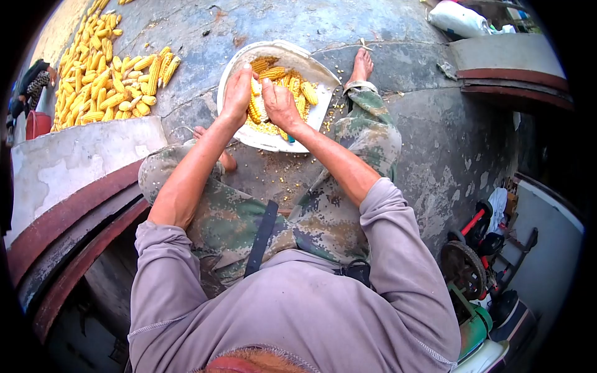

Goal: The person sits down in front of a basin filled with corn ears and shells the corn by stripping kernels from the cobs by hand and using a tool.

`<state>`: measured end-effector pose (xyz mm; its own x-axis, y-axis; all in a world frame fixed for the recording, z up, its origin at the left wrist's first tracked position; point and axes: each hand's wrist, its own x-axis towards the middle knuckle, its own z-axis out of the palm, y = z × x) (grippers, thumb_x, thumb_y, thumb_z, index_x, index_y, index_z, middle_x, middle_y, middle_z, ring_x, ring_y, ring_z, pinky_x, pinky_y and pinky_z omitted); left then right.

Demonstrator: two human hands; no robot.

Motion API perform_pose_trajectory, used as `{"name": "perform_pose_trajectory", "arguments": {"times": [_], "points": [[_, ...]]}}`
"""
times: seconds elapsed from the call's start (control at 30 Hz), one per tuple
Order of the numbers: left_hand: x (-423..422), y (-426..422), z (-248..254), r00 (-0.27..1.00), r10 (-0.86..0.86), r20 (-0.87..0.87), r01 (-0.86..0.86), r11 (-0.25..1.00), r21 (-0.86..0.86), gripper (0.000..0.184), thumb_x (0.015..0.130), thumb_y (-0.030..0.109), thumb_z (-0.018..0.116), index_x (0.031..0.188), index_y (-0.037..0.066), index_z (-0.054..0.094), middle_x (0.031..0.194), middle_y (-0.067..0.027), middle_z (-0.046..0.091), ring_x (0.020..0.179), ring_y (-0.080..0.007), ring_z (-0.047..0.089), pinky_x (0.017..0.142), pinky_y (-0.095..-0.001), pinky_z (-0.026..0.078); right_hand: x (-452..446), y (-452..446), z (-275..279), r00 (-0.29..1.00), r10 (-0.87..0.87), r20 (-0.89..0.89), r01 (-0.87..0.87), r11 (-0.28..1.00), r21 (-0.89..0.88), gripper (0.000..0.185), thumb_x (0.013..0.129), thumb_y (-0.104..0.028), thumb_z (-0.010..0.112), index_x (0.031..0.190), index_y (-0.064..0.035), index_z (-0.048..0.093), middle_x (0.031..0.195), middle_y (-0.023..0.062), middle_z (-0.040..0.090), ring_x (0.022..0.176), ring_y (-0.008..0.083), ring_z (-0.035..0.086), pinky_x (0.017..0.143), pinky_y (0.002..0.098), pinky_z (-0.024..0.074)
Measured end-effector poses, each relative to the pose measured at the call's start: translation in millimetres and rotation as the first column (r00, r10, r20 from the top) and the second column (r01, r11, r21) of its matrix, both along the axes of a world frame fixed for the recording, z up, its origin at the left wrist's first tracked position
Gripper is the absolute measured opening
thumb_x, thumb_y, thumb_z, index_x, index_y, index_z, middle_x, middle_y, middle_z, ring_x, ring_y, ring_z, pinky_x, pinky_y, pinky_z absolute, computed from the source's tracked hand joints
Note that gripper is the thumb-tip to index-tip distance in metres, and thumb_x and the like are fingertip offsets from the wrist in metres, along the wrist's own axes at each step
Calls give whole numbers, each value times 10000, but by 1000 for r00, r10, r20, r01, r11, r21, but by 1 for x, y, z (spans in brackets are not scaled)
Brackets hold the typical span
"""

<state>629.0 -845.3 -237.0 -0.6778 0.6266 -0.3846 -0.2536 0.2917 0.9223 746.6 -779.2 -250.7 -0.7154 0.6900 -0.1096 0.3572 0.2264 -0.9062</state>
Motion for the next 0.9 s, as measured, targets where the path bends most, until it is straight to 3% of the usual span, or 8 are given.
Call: {"name": "perform_pose_trajectory", "arguments": {"times": [0.13, 0.2, 0.3, 0.57, 0.67, 0.77, 0.83, 0.9], "points": [[-4, 2, -5, 995, 35, 89, -40, 998, 46, 405, 1042, 395, 467, 946, 33, 622, 872, -36, 569, 862, -128, 519, 817, -310, 437, 1, 2, 9, 999, 5, -31, -6, 1000, -27, 580, 1069, -469, 364, 1059, 30, 661, 665, 182, 589, 599, 274, 616, 603, 424, 485], [-4, 1, -5, 992, 41, 122, -50, 996, 71, 396, 1041, 383, 466, 952, 30, 621, 887, -43, 579, 871, -136, 527, 824, -312, 439, 1, 1, 36, 996, 34, -86, -65, 922, -382, 631, 1060, -521, 362, 934, 28, 646, 651, 126, 599, 568, 196, 615, 526, 363, 492], [0, 0, 3, 999, 5, 40, -8, 997, 77, 395, 1042, 377, 463, 967, 20, 617, 918, -61, 597, 891, -149, 539, 834, -316, 446, -2, -1, 42, 990, 135, -31, -138, 963, -232, 672, 1048, -566, 356, 961, 23, 666, 652, 82, 593, 570, 134, 611, 476, 290, 478], [5, -2, -14, 996, -22, -81, 23, 1000, 12, 421, 1056, 371, 443, 942, 11, 628, 892, -64, 613, 866, -149, 540, 826, -309, 448, 1, -3, 30, 990, 140, 23, -131, 967, -218, 591, 1066, -483, 364, 984, 26, 654, 726, 183, 618, 715, 260, 634, 705, 405, 476], [6, -3, -15, 992, -33, -121, 35, 999, 22, 424, 1061, 366, 438, 933, 13, 634, 879, -56, 616, 856, -140, 539, 825, -302, 448, 2, -6, 4, 989, 48, -142, -53, 998, -33, 531, 1070, -434, 391, 1085, 21, 665, 676, 178, 579, 648, 233, 611, 657, 389, 466], [5, -2, -14, 993, -62, -100, 68, 996, 56, 420, 1064, 361, 437, 959, 9, 641, 898, -49, 616, 877, -133, 538, 841, -300, 447, 6, 1, -23, 993, 116, -11, -91, 833, 546, 561, 1082, -430, 325, 1068, 29, 648, 736, 268, 632, 706, 365, 637, 651, 454, 470], [5, -1, -13, 995, -78, -56, 82, 994, 74, 417, 1065, 358, 438, 991, 3, 644, 923, -46, 616, 899, -131, 538, 857, -301, 447, 3, 0, 13, 998, 28, -65, -30, 999, -29, 586, 1074, -460, 343, 1005, 35, 650, 717, 252, 625, 688, 384, 614, 662, 467, 457], [9, 0, -11, 995, -9, -95, 19, 994, 105, 489, 1050, 385, 397, 958, -35, 630, 924, -153, 660, 881, -224, 591, 840, -378, 462, 0, 6, 16, 999, 20, -34, -24, 990, -140, 592, 1069, -470, 356, 969, 34, 650, 715, 251, 617, 691, 397, 607, 668, 469, 455]]}}
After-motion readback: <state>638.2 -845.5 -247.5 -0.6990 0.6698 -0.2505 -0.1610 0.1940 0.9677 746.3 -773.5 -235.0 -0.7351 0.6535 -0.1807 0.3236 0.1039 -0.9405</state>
